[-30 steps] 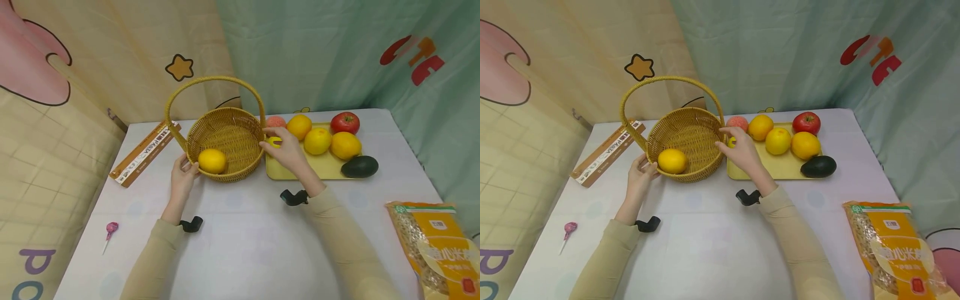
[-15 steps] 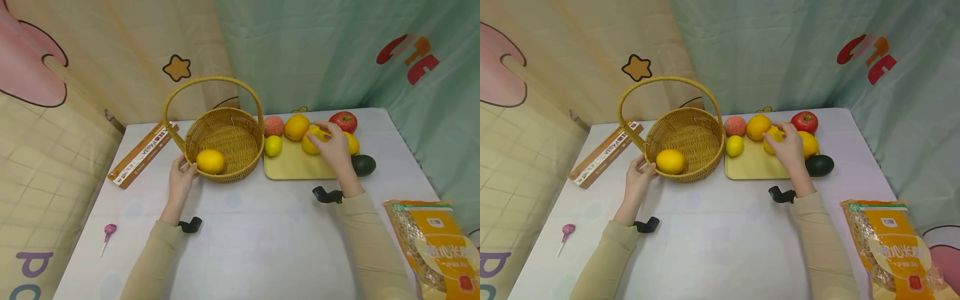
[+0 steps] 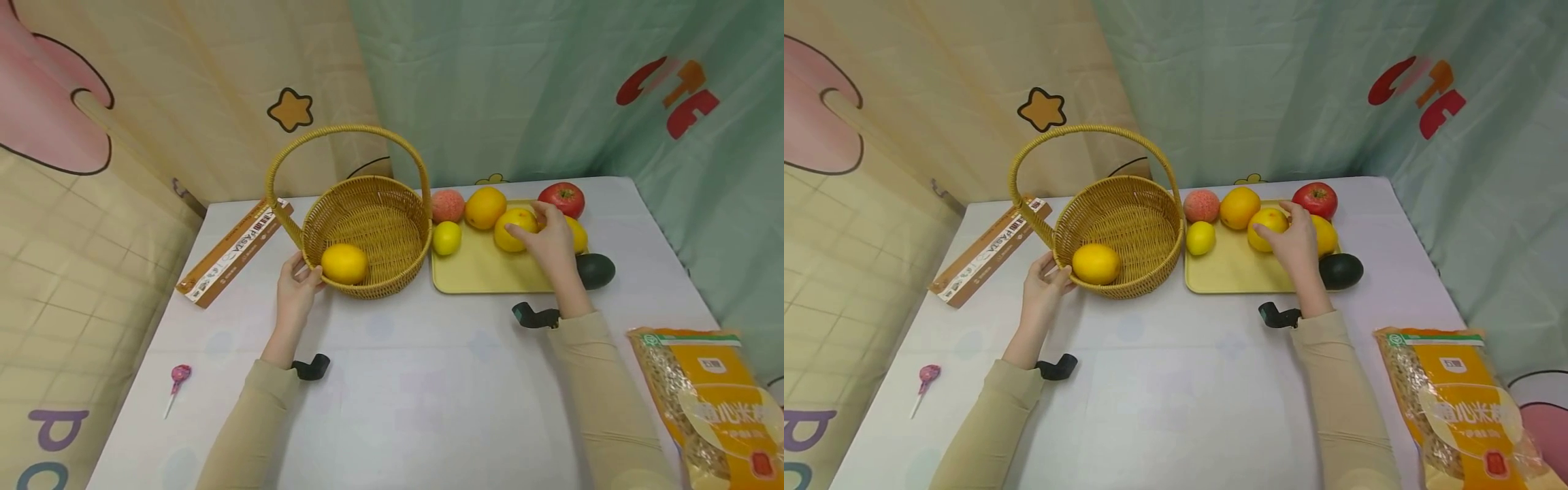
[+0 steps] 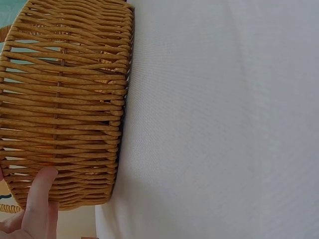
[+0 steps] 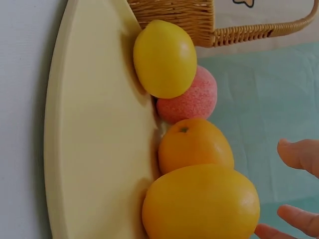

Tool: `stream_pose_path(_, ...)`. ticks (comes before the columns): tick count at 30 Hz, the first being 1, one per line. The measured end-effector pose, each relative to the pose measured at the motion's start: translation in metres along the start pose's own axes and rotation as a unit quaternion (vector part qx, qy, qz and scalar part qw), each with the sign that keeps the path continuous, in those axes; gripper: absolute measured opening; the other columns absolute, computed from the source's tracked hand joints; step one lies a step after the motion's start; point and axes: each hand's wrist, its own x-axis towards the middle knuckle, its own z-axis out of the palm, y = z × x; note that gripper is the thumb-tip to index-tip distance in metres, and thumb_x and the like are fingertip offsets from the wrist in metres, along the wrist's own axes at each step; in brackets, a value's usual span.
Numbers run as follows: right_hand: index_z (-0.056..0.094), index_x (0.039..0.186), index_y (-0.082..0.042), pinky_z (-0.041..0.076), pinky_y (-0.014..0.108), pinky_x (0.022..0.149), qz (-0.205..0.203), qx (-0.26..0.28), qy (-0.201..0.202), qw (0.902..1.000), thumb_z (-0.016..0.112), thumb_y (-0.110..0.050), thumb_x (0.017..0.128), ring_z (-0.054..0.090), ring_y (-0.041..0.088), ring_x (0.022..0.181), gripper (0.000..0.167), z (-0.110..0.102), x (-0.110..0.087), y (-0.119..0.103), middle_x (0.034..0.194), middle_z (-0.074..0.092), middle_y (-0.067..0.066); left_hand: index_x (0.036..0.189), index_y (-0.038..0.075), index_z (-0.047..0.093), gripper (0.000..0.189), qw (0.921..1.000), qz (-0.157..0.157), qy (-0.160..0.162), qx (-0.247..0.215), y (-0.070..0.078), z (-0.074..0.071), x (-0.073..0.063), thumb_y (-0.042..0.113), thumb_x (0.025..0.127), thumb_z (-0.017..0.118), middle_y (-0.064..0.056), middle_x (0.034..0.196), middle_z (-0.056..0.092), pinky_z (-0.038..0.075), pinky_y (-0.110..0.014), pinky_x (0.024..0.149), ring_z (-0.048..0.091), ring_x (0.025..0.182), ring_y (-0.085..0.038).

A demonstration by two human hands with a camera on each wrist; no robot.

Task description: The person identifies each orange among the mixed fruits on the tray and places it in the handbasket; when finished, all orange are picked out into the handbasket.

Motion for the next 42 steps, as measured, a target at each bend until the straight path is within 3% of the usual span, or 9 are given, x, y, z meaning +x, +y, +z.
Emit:
stream_pose_path(8, 0.029, 0.153, -0.002, 0.028, 0.056, 0.119, 0.008, -0.051, 0.012, 0.9986, 0.069, -0.027, 0.092, 0.029, 0.043, 0.138, 0.076, 0.015, 0.004, 0.002, 0.154, 0.035, 0.024, 0.154, 0.006, 0.027, 0.062, 1.0, 0.0, 0.009, -0.001, -0.002, -0.001, 0.001, 0.009, 0.099, 0.055, -0.013, 0.154, 0.038, 0.059, -0.018, 0.083, 0.053, 0.128, -0.027)
stream_pose_path(13, 0.034, 0.151, -0.001, 0.029, 0.057, 0.114, -0.003, -0.069, 0.033, 0.9971, 0.071, -0.022, 0.09, 0.028, 0.045, 0.134, 0.074, 0.023, 0.004, 0.005, 0.153, 0.036, 0.025, 0.154, 0.006, 0.026, 0.062, 1.0, 0.0, 0.008, -0.001, -0.003, -0.001, 0.001, 0.009, 0.099, 0.056, -0.014, 0.153, 0.039, 0.059, -0.02, 0.084, 0.053, 0.127, -0.027)
stream_pose_path(22, 0.034, 0.15, -0.001, 0.027, 0.05, 0.12, 0.006, -0.039, 0.066, 0.997, 0.076, -0.019, 0.086, 0.026, 0.04, 0.138, 0.078, 0.038, 0.0, 0.012, 0.147, 0.032, 0.024, 0.154, 0.008, 0.027, 0.062, 1.0, 0.001, 0.008, 0.0, -0.002, -0.001, 0.001, 0.011, 0.099, 0.056, -0.011, 0.153, 0.039, 0.059, -0.019, 0.083, 0.054, 0.128, -0.025)
stream_pose_path(29, 0.033, 0.148, 0.0, 0.024, 0.044, 0.124, -0.008, -0.007, 0.076, 0.997, 0.077, -0.014, 0.084, 0.032, 0.038, 0.138, 0.079, 0.045, 0.0, 0.017, 0.148, 0.034, 0.024, 0.154, 0.008, 0.026, 0.063, 1.0, -0.002, 0.008, 0.0, -0.003, -0.001, 0.002, 0.011, 0.099, 0.056, -0.011, 0.154, 0.039, 0.059, -0.021, 0.084, 0.053, 0.128, -0.025)
stream_pose_path(38, 0.031, 0.15, -0.003, 0.026, 0.046, 0.124, 0.029, 0.007, 0.064, 0.9975, 0.077, -0.021, 0.085, 0.034, 0.036, 0.139, 0.082, 0.041, -0.006, 0.014, 0.154, 0.034, 0.02, 0.154, 0.008, 0.026, 0.062, 1.0, -0.003, 0.003, 0.003, -0.001, 0.0, 0.001, 0.011, 0.1, 0.056, -0.012, 0.154, 0.038, 0.058, -0.03, 0.093, 0.053, 0.129, -0.026)
stream_pose_path(42, 0.033, 0.149, -0.003, 0.03, 0.047, 0.121, 0.02, 0.008, 0.068, 0.9975, 0.078, -0.023, 0.085, 0.037, 0.036, 0.136, 0.081, 0.036, -0.011, 0.008, 0.15, 0.038, 0.02, 0.154, 0.007, 0.027, 0.062, 1.0, -0.003, 0.003, 0.002, -0.001, 0.0, 0.001, 0.011, 0.099, 0.056, -0.012, 0.154, 0.038, 0.058, -0.03, 0.092, 0.053, 0.129, -0.026)
